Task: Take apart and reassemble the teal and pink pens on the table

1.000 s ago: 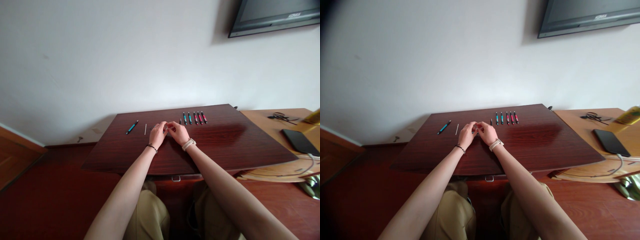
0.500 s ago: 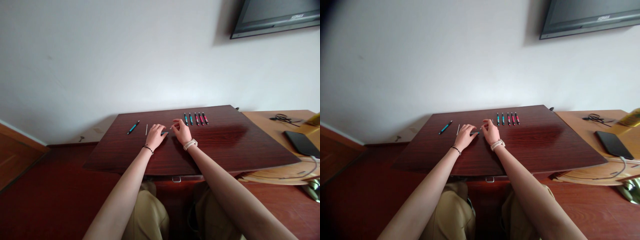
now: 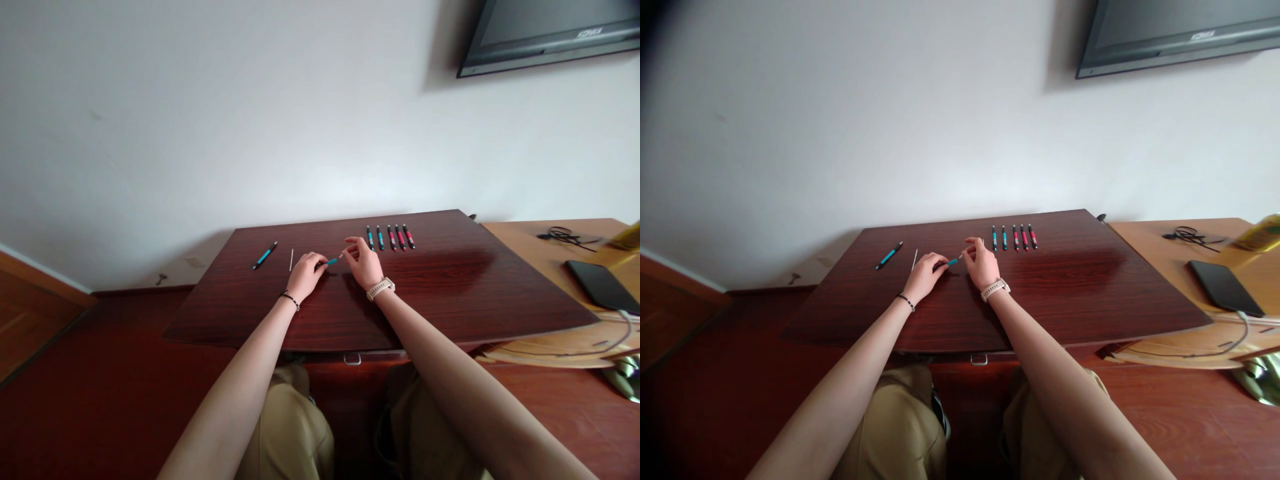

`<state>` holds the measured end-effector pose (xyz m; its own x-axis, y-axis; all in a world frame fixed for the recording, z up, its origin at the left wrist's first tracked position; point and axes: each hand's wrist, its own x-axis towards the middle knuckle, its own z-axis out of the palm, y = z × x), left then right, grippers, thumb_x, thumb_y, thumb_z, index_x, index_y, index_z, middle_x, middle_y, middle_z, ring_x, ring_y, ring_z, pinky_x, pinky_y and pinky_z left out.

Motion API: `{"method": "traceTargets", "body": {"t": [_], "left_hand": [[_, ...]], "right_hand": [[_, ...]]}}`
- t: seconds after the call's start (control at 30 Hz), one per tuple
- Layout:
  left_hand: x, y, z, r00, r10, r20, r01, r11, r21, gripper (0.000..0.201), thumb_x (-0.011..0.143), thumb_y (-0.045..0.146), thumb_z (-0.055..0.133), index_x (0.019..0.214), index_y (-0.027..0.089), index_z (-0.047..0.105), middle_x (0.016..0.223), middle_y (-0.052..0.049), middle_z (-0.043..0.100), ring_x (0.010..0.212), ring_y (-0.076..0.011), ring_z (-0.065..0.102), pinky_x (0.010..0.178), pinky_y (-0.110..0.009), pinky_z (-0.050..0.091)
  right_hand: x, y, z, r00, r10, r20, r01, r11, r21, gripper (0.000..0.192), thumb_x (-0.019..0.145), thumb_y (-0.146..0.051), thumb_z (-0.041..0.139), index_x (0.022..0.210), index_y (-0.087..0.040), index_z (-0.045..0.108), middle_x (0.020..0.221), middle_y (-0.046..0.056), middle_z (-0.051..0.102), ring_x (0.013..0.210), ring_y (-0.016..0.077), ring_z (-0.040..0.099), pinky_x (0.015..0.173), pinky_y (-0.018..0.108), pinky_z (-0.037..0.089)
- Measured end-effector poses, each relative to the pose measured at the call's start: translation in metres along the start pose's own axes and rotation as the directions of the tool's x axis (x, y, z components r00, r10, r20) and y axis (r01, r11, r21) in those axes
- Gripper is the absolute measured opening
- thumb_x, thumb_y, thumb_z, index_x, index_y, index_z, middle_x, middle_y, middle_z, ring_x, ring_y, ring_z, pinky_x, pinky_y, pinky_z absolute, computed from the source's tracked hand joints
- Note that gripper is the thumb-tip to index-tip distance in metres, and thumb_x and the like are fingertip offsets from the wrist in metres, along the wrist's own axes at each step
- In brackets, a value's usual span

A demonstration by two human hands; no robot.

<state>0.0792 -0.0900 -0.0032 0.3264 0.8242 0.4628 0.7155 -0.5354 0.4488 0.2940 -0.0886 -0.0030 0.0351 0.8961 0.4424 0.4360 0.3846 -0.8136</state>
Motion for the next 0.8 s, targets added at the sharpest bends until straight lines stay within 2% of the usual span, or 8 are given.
{"method": "traceTargets", "body": {"t": [0.13,0.4,0.63,0.8], "left_hand": [[0.001,0.002,0.003,0.999,-0.009,-0.051,0.003,0.994,-0.112,0.008,0.100,0.020,0.069,0.107,0.022,0.072,0.104,-0.005,0.074,0.101,-0.0221,0.070,0.093,-0.036,0.056],[-0.004,0.002,0.006,1.000,-0.014,-0.026,0.009,0.981,-0.193,0.020,0.100,0.019,0.067,0.119,0.023,0.072,0.111,-0.007,0.075,0.102,-0.0214,0.072,0.088,-0.034,0.060],[0.000,0.004,0.006,0.999,0.005,-0.040,-0.015,0.969,-0.245,0.018,0.098,0.018,0.069,0.116,0.021,0.072,0.109,-0.006,0.074,0.099,-0.0204,0.072,0.083,-0.031,0.060],[-0.001,0.007,0.006,1.000,0.002,-0.015,-0.007,0.956,-0.295,0.019,0.099,0.021,0.070,0.118,0.022,0.071,0.113,-0.007,0.076,0.104,-0.0213,0.073,0.087,-0.033,0.060]], "right_hand": [[0.001,-0.002,0.002,1.000,-0.023,-0.005,0.024,0.999,0.043,0.032,0.097,-0.027,0.065,0.129,-0.025,0.062,0.103,0.005,0.080,0.084,0.0207,0.078,0.079,0.033,0.061],[-0.001,-0.008,0.005,0.995,-0.092,0.041,0.088,0.992,0.090,0.032,0.098,-0.027,0.064,0.130,-0.025,0.062,0.104,0.005,0.080,0.086,0.0199,0.078,0.079,0.032,0.061],[-0.002,-0.015,0.005,0.988,-0.141,0.057,0.134,0.985,0.112,0.019,0.101,-0.032,0.063,0.118,-0.026,0.068,0.109,0.005,0.081,0.087,0.0200,0.077,0.081,0.033,0.061],[-0.006,-0.023,0.002,0.985,-0.157,0.065,0.150,0.983,0.105,0.019,0.101,-0.036,0.064,0.117,-0.027,0.070,0.111,0.004,0.082,0.089,0.0210,0.077,0.083,0.033,0.061]]}}
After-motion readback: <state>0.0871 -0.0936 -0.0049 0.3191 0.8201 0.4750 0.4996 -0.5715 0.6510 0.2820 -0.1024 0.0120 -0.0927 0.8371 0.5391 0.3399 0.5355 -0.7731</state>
